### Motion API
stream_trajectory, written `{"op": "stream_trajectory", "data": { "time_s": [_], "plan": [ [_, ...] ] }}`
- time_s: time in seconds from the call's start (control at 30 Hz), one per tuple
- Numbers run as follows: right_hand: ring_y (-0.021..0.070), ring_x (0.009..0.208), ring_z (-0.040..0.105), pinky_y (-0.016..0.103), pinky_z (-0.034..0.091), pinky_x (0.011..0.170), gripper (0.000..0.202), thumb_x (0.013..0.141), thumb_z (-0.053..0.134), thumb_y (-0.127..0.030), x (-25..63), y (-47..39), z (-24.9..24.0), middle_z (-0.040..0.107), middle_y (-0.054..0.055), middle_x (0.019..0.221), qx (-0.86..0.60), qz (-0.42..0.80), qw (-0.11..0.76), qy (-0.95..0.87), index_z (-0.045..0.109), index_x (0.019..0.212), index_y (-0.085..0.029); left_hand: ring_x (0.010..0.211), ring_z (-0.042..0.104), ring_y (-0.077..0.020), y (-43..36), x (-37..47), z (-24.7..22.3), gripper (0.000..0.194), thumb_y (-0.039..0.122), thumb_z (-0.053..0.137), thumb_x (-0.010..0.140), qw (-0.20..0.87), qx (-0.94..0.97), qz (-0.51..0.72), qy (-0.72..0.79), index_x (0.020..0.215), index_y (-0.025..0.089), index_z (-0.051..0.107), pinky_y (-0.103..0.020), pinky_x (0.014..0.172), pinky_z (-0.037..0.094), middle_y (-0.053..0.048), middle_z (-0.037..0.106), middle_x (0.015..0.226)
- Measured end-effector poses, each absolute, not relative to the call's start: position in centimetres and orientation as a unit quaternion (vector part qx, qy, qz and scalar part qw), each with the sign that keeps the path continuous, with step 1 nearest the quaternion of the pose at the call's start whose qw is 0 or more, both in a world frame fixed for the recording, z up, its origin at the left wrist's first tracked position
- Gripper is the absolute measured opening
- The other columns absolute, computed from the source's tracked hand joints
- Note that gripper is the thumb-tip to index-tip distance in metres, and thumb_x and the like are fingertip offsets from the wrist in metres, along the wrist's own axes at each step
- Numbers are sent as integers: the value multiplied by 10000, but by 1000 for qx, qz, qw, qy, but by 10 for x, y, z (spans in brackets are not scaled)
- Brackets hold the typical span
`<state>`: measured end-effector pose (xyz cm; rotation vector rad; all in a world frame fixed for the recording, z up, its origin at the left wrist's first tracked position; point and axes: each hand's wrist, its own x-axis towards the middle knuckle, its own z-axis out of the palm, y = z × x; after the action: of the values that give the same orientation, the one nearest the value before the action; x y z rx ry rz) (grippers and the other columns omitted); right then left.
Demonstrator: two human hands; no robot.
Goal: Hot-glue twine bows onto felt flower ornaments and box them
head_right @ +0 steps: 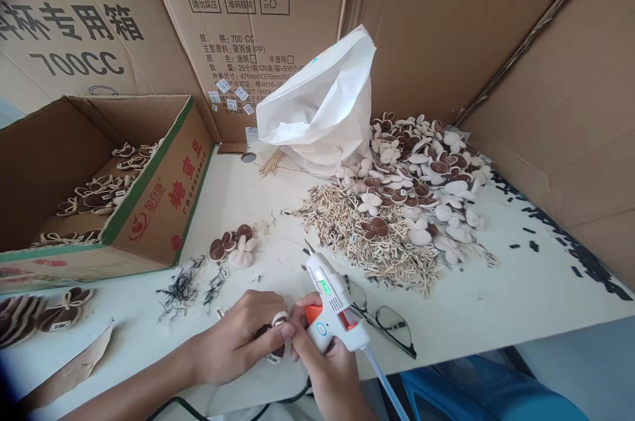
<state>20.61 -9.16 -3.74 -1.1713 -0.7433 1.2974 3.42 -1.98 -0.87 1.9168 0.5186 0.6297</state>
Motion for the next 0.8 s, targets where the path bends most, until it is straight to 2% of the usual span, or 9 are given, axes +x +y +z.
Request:
{"op": "stream_trajectory", "data": {
  "time_s": [0.2, 0.4, 0.5, 0.6, 0.7, 0.8],
  "plan": [
    [121, 572, 481, 285, 407, 602, 343, 876, 950, -394, 211, -91, -29, 615, -70, 687, -479, 604, 580, -262, 662, 1000, -253, 732, 577, -170, -23, 36, -13, 453, 292, 382, 1201, 454, 812, 309, 200, 888, 203, 696, -296, 806, 458, -31, 731, 804],
    [103, 547, 484, 269, 384, 566, 374, 848, 973, -390, 210, -89, -22, 640, -84, 697, -444, 624, 600, -231, 656, 1012, -280, 745, 599, -168, -24, 37, -13, 516, 357, 365, 1216, 488, 782, 327, 210, 891, 184, 726, -284, 792, 471, -52, 705, 792],
    [104, 554, 501, 265, 401, 574, 371, 842, 979, -393, 210, -88, -23, 654, -79, 703, -457, 613, 601, -233, 667, 1004, -277, 776, 627, -168, -24, 36, -14, 519, 379, 364, 1216, 512, 770, 315, 214, 894, 187, 722, -280, 799, 483, -60, 737, 844],
    [110, 552, 493, 275, 432, 591, 365, 844, 975, -398, 210, -87, -22, 643, -73, 686, -469, 605, 601, -232, 680, 1010, -262, 774, 620, -174, -23, 34, -13, 452, 378, 412, 1198, 486, 785, 302, 237, 902, 192, 698, -294, 776, 463, -56, 721, 858],
    [115, 557, 494, 282, 447, 599, 374, 843, 972, -416, 209, -87, -23, 639, -68, 691, -478, 598, 601, -228, 684, 1021, -257, 700, 565, -169, -23, 32, -11, 336, 342, 481, 1153, 431, 798, 312, 284, 893, 195, 635, -300, 701, 413, -29, 657, 777],
    [125, 578, 509, 284, 448, 595, 379, 853, 961, -434, 207, -90, -27, 659, -56, 740, -486, 591, 599, -237, 678, 1044, -269, 660, 532, -164, -23, 31, -11, 219, 301, 500, 1113, 426, 806, 286, 295, 925, 208, 563, -298, 661, 390, -8, 634, 765]
  ]
}}
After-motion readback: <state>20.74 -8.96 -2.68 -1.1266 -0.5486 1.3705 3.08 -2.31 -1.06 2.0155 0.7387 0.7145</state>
